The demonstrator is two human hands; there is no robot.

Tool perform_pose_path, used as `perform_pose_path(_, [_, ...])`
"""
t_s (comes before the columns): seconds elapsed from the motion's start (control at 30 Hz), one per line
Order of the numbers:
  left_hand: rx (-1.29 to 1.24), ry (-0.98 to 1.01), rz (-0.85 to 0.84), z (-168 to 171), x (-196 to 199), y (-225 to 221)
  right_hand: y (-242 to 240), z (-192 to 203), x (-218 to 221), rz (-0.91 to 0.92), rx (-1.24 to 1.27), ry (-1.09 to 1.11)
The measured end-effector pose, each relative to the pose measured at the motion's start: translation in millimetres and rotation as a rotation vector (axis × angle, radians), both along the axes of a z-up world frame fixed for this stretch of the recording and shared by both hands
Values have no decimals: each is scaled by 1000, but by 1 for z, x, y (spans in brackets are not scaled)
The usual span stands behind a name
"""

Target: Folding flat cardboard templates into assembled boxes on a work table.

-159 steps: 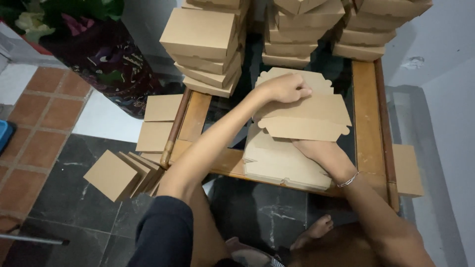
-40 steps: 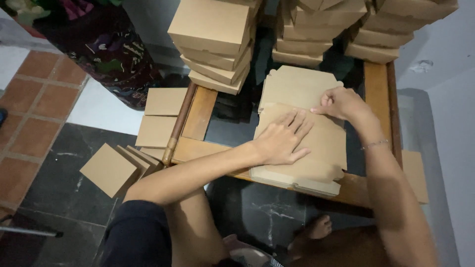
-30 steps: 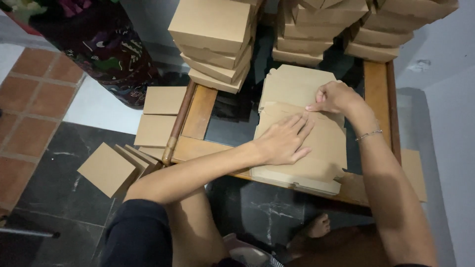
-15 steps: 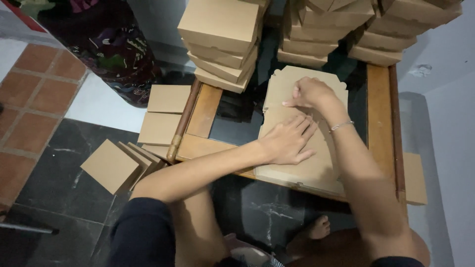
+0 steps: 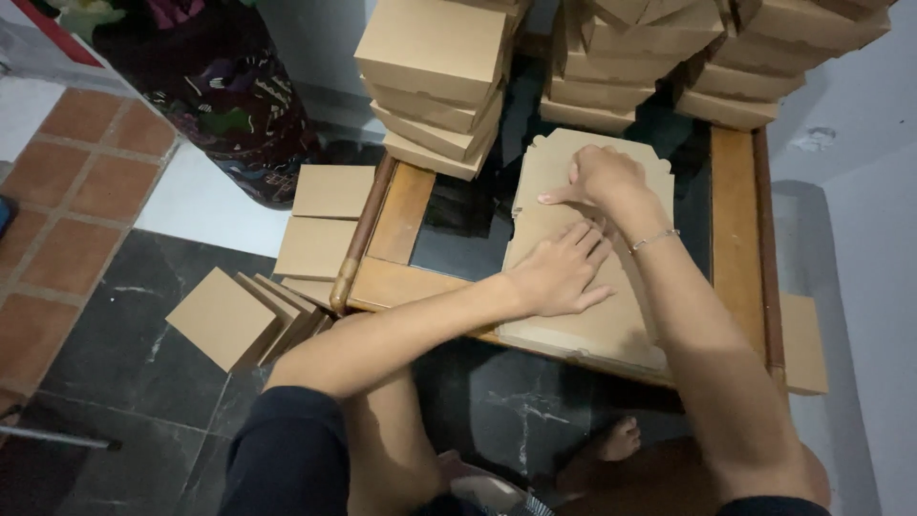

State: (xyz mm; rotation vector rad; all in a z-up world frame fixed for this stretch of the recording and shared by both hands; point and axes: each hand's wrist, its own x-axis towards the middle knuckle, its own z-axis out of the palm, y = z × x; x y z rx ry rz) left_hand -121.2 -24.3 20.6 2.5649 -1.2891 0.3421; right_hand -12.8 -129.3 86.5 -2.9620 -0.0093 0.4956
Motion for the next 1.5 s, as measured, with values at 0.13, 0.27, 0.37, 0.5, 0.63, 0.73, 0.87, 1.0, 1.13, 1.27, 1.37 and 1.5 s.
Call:
perform_pose_path(0.13, [-39,-22,13,-15,6,-6,-9,7,-12,-36,65,7])
perform_pose_path(0.27, [-32,-31,17,-28,9,-10,-35,-7,-9,-51,40,-37])
perform_pose_path(0.37, [-19,-8,16,-30,9,-10,-56,-11,-9,-60,-6,-21])
perform_pose_path(0.5, [-32,-39,19,-24,6,-7,-78,-8,-16,-122,-24,-18])
perform_pose_path(0.63, [-43,-27,14,-19,4,-5,-98,-10,-16,-188,-64,13])
perform_pose_path(0.73, [-45,-27,15,-19,3,-4,-110,-1,-26,-197,-39,5])
perform_pose_path(0.87, [-64,-42,10,-28,5,-6,-127,2,-30,-201,-54,12])
perform_pose_path(1.0, [-143,-162,3,-29,5,-5,-131,4,-25,-235,-171,144])
perform_pose_path(1.13, [-182,-147,-20,-24,3,-3,-125,9,-25,-218,-192,153])
perform_pose_path(1.27, [-63,-19,-17,-23,4,-4,-128,-7,-22,-171,-86,28])
perform_pose_path(1.37, [-52,0,-21,-21,5,-4,-109,-6,-21,-153,-83,49])
perform_pose_path(1.5, [-30,-16,-15,-18,5,-3,-81,-20,-4,-116,-97,33])
